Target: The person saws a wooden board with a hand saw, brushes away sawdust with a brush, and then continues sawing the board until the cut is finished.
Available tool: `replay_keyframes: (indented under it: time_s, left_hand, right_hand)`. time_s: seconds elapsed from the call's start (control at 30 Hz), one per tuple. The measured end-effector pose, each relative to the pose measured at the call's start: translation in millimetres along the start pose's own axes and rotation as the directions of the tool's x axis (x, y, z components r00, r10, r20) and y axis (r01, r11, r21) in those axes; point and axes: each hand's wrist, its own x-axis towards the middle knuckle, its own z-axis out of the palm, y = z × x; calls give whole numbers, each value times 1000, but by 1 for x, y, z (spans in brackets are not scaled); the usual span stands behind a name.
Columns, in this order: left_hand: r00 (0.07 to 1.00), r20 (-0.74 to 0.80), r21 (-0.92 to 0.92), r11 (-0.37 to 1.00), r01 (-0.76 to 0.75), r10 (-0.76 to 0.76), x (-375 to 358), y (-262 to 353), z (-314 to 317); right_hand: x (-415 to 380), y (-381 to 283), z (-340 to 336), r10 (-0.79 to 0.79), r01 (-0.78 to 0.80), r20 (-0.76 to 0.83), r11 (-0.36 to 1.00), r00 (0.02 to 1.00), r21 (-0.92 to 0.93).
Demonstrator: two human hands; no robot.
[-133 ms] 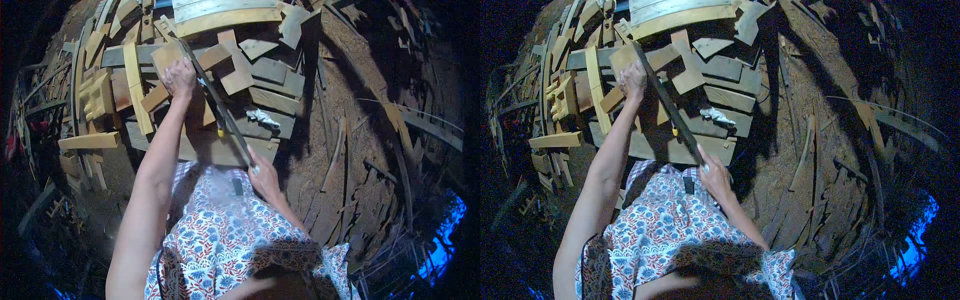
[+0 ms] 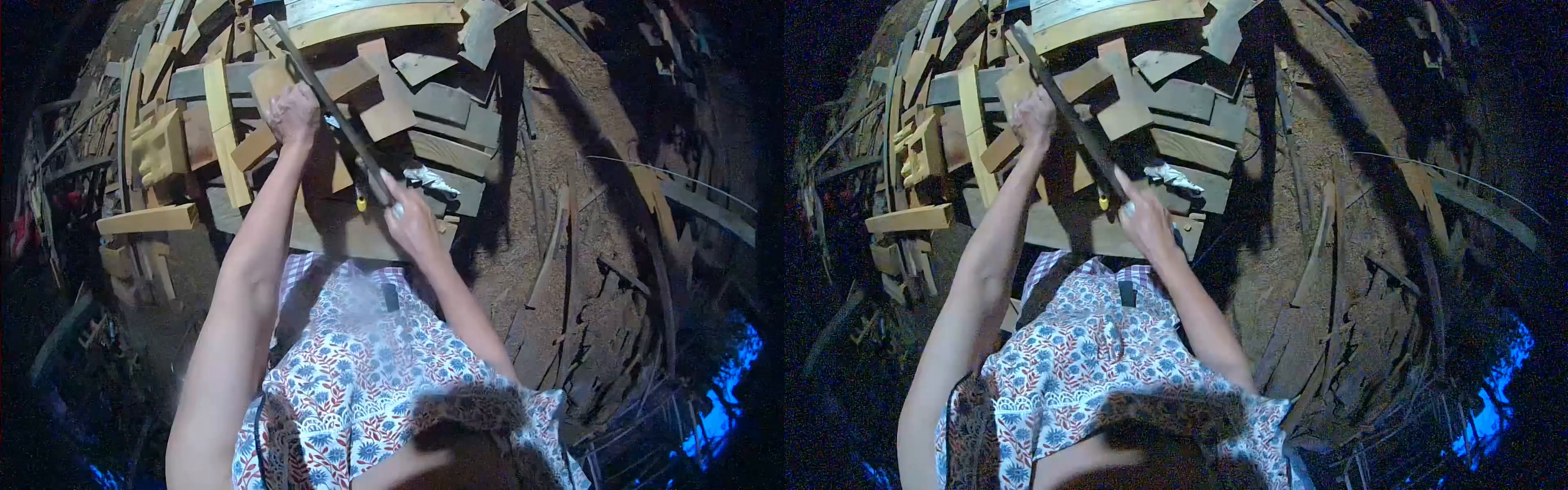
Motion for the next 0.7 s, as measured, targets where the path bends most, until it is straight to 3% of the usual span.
replay_keyframes:
  time_s: [0.1, 0.2, 0.27, 0.3, 0.33, 0.43, 0.57, 0.7]
  left_hand:
    - [996, -81, 9, 1000, -25, 25, 5, 3, -13]
    - [996, -89, -7, 1000, 28, -29, 5, 4, -8]
    - [988, -152, -4, 1000, 23, -23, 0, 0, -2]
    - [974, -224, -7, 1000, -5, 3, -4, 3, -6]
    - [994, -110, -11, 1000, -18, 17, -5, 5, -13]
    - [987, -158, -4, 1000, -28, 27, -4, 4, -10]
    - [997, -62, 74, 997, -37, 41, -16, 2, -8]
    - [994, -103, 18, 999, -44, 46, -15, 4, -10]
  right_hand:
    - [-10, -7, -4, 2, -2, 27, 1000, 1000, -15]
    - [-71, 16, -15, 38, -39, 42, 999, 998, 13]
    - [-104, 24, -18, 137, -137, 98, 991, 986, -12]
    - [-98, 15, -18, 153, -152, 109, 988, 982, -9]
    - [-72, 6, -17, 134, -134, 110, 991, 985, -6]
    - [1, -8, -2, 3, -3, 57, 1000, 998, 7]
    - [-19, -12, 5, 111, -111, 112, 994, 987, -6]
    - [-29, -10, 32, 52, -51, -9, 995, 999, 89]
